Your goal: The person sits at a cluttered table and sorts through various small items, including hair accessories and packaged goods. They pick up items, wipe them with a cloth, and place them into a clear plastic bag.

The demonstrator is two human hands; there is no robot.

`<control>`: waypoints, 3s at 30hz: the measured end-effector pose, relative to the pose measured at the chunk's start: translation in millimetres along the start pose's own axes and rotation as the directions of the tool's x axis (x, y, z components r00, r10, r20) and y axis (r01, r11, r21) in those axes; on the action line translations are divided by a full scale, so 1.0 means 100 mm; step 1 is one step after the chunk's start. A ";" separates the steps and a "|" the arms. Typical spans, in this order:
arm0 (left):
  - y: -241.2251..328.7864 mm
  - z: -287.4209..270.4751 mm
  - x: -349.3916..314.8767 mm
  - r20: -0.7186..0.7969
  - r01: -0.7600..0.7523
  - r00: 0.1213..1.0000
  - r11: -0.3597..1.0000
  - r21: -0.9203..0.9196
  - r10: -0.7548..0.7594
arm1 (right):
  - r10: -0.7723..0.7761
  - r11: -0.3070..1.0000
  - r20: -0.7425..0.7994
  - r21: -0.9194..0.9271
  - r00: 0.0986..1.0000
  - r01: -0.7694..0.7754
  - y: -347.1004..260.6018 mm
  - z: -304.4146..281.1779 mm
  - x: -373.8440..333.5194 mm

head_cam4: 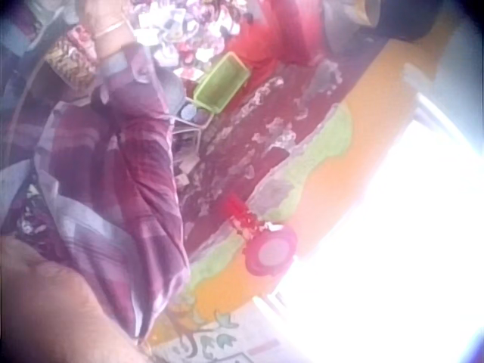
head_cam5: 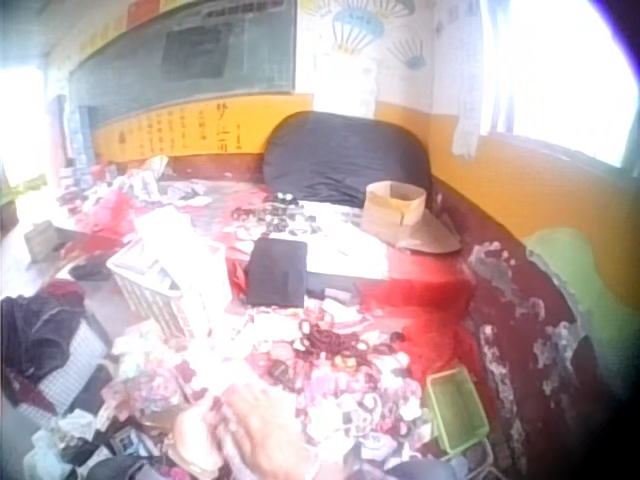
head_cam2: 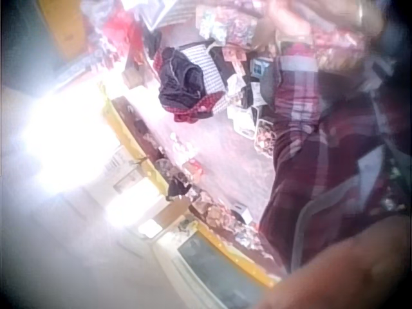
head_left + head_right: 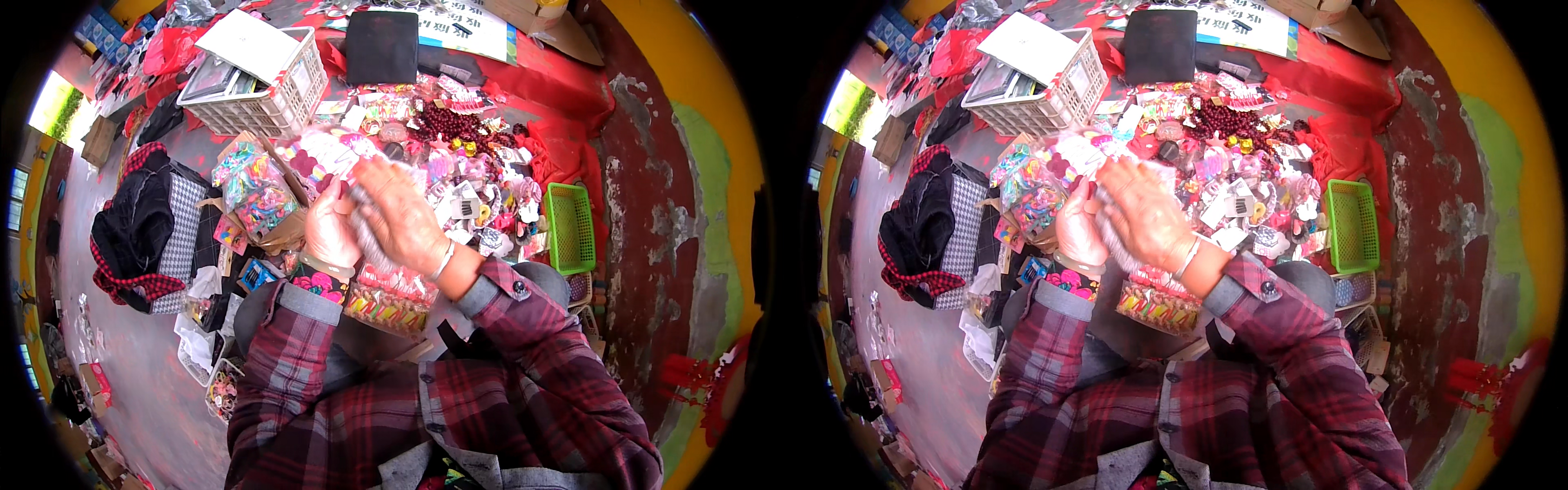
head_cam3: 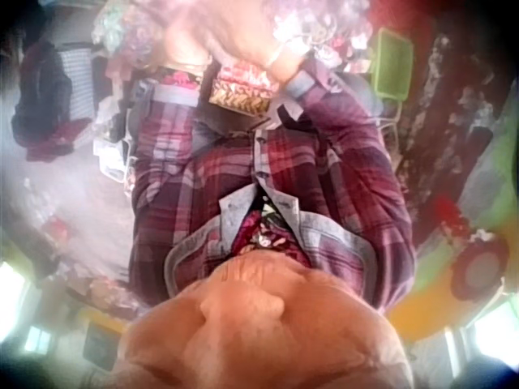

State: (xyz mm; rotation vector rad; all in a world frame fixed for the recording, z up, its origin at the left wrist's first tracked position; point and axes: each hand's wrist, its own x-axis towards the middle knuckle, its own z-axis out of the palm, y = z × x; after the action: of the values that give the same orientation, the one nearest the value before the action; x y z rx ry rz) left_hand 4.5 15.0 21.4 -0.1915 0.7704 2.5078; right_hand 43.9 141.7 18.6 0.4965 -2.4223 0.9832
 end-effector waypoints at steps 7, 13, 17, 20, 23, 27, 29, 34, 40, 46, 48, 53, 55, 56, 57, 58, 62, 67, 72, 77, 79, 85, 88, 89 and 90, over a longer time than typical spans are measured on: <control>0.22 -0.09 -0.01 -0.011 -0.223 0.975 0.973 0.052 0.224 | 0.698 0.621 -0.034 0.524 0.715 -0.582 0.55 -0.10 0.08; 0.35 -0.24 0.09 -0.026 -0.269 0.962 0.963 0.028 0.270 | 0.593 -0.367 0.255 0.930 0.763 -0.025 0.80 -0.38 0.16; 0.29 -0.07 0.02 -0.006 -0.239 0.971 0.971 -0.011 0.239 | 0.631 -0.325 0.305 0.939 0.714 -0.113 0.55 -0.26 0.16; 0.27 0.00 -0.01 0.032 -0.229 0.973 0.973 -0.020 0.230 | 0.407 -0.526 0.505 0.811 0.761 -0.258 0.45 -0.17 0.12; 0.22 -0.01 0.01 0.058 -0.259 0.965 0.960 0.104 0.254 | 0.531 -0.358 0.435 0.893 0.727 -0.274 0.17 -0.21 0.14; 0.15 -0.14 0.10 0.082 -0.235 0.971 0.952 0.197 0.223 | 0.622 -0.190 0.450 0.881 0.641 -0.434 0.35 -0.14 0.08; 0.14 -0.15 0.10 0.086 -0.213 0.976 0.958 0.193 0.200 | 0.654 -0.135 0.391 0.902 0.647 -0.409 0.38 -0.11 0.07; 0.15 0.17 -0.03 -0.007 -0.157 0.987 0.984 0.083 0.158 | 0.705 -0.065 0.278 0.941 0.652 -0.332 0.26 -0.19 0.11; 0.33 -0.22 0.15 -0.007 -0.222 0.975 0.974 -0.051 0.222 | 0.555 0.014 0.422 0.857 0.717 -0.515 0.34 -0.36 0.14; 0.43 -0.25 0.05 0.190 -0.157 0.972 0.984 0.085 0.139 | 0.504 -0.019 0.426 0.876 0.752 -0.483 0.65 -0.76 0.21; 0.36 -0.13 -0.02 0.265 -0.110 0.962 0.979 0.170 0.062 | 0.390 -0.274 0.434 0.897 0.812 -0.348 0.51 -0.75 0.21; 0.15 -0.15 0.01 0.218 -0.010 0.974 0.951 0.310 -0.061 | 0.367 -0.165 0.523 0.850 0.769 -0.499 0.40 -0.56 0.16; 0.15 -0.11 -0.02 0.184 0.065 0.974 0.947 0.315 -0.128 | 0.435 -0.171 0.564 0.817 0.702 -0.550 0.35 -0.58 0.17; 0.12 -0.14 0.00 0.167 0.048 0.980 0.939 0.339 -0.110 | 0.476 -0.141 0.545 0.822 0.690 -0.552 0.35 -0.56 0.17; 0.07 -0.18 0.03 0.149 0.032 0.985 0.931 0.363 -0.092 | 0.517 -0.110 0.524 0.825 0.677 -0.554 0.35 -0.53 0.17; 0.04 -0.20 0.05 0.132 0.016 0.989 0.922 0.387 -0.073 | 0.555 -0.080 0.501 0.827 0.664 -0.557 0.34 -0.49 0.16; -0.03 -0.16 0.08 0.105 0.023 0.992 0.941 0.337 -0.062 | 0.644 0.330 0.177 0.814 0.744 -0.479 0.36 -0.31 0.12; -0.05 -0.19 0.07 0.089 0.005 0.995 0.946 0.325 -0.036 | 0.695 0.165 0.312 0.808 0.648 -0.565 0.31 -0.34 0.17; 0.10 -0.08 0.08 0.104 -0.029 0.995 0.948 0.318 -0.004 | 0.563 -0.067 0.508 0.814 0.652 -0.577 0.40 -0.49 0.16; 0.13 -0.40 0.18 0.132 -0.050 0.991 0.905 0.423 -0.007 | 0.606 0.084 0.463 0.771 0.646 -0.631 0.36 -0.41 0.17; 0.10 -0.42 0.18 0.140 -0.096 0.990 0.883 0.460 0.035 | 0.624 0.141 0.466 0.723 0.628 -0.676 0.37 -0.40 0.16; -0.04 -0.14 0.10 0.056 -0.211 0.975 0.828 0.520 0.213 | 0.676 0.337 0.292 0.694 0.677 -0.636 0.41 -0.26 0.10; -0.04 -0.33 0.18 0.081 -0.228 0.971 0.776 0.588 0.224 | 0.700 0.296 0.281 0.723 0.657 -0.624 0.38 -0.25 0.12; -0.03 -0.35 0.18 0.067 -0.205 0.977 0.811 0.547 0.202 | 0.717 0.248 0.295 0.738 0.631 -0.627 0.32 -0.28 0.15; -0.02 -0.35 0.18 0.054 -0.182 0.982 0.844 0.505 0.180 | 0.733 0.200 0.311 0.752 0.605 -0.628 0.28 -0.31 0.18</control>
State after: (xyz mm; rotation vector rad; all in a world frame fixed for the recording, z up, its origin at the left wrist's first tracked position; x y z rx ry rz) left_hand -10.6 4.2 -13.3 0.0781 1.4760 2.3662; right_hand 24.6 180.3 32.4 -0.5110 -1.8488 2.5022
